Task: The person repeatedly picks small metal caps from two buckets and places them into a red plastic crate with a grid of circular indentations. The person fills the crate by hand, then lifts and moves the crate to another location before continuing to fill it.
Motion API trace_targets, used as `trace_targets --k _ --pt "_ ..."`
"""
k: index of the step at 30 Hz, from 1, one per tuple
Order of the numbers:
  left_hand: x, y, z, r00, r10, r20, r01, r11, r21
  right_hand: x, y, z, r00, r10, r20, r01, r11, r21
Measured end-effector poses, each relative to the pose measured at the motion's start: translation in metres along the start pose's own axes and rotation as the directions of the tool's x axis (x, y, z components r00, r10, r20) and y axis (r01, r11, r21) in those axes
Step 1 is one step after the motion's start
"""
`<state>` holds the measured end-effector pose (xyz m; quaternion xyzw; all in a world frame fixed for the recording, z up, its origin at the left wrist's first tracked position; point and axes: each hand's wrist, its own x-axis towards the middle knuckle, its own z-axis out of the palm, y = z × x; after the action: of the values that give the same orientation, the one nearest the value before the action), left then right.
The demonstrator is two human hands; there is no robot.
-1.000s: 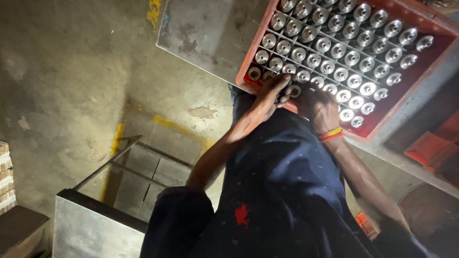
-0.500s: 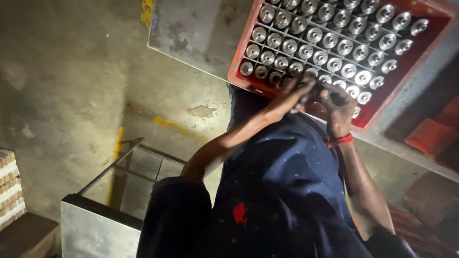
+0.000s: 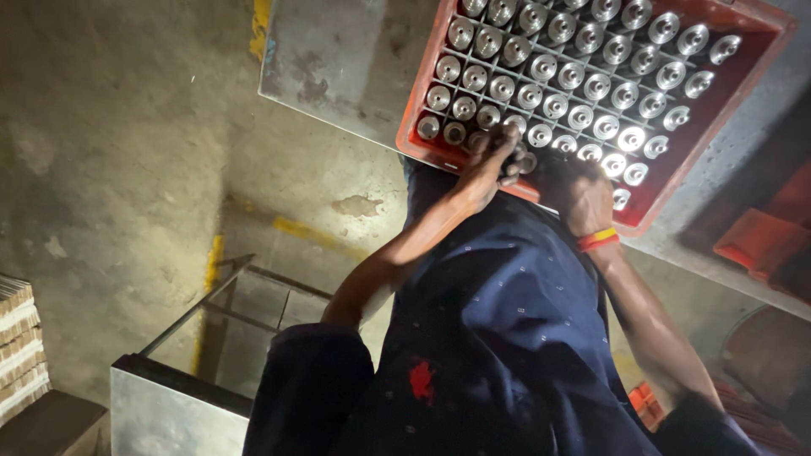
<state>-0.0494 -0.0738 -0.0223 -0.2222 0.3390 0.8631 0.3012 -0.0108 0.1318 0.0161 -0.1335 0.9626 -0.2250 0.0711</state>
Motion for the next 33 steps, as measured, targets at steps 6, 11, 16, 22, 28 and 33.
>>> trace_targets --k 6,11,16,22,28,33 --pt "-0.002 -0.021 0.024 0.981 -0.075 0.181 0.048 0.988 0.148 -0.014 -0.023 -0.021 0.911 0.411 0.025 -0.252 0.509 0.823" --pt "0.005 -0.029 0.042 0.99 -0.098 0.097 0.063 0.947 0.316 -0.016 -0.018 -0.015 0.817 0.572 0.071 -0.261 0.258 0.93" --pt "0.007 -0.016 0.023 0.982 -0.169 0.084 0.172 0.985 -0.027 -0.04 0.006 -0.022 0.899 0.36 -0.248 -0.236 0.877 0.418" --pt "0.0 -0.011 0.012 0.995 -0.094 0.02 0.092 0.992 0.086 -0.036 0.017 -0.002 0.984 0.05 -0.172 -0.04 0.997 0.063" --pt "0.005 -0.016 0.012 0.99 -0.106 0.09 0.082 0.967 0.24 -0.028 0.015 -0.009 0.985 0.114 -0.132 -0.11 0.993 0.04" --pt "0.005 -0.027 0.032 0.939 -0.196 0.282 0.115 0.953 0.281 -0.039 -0.004 -0.019 0.895 0.421 -0.146 -0.221 0.704 0.675"
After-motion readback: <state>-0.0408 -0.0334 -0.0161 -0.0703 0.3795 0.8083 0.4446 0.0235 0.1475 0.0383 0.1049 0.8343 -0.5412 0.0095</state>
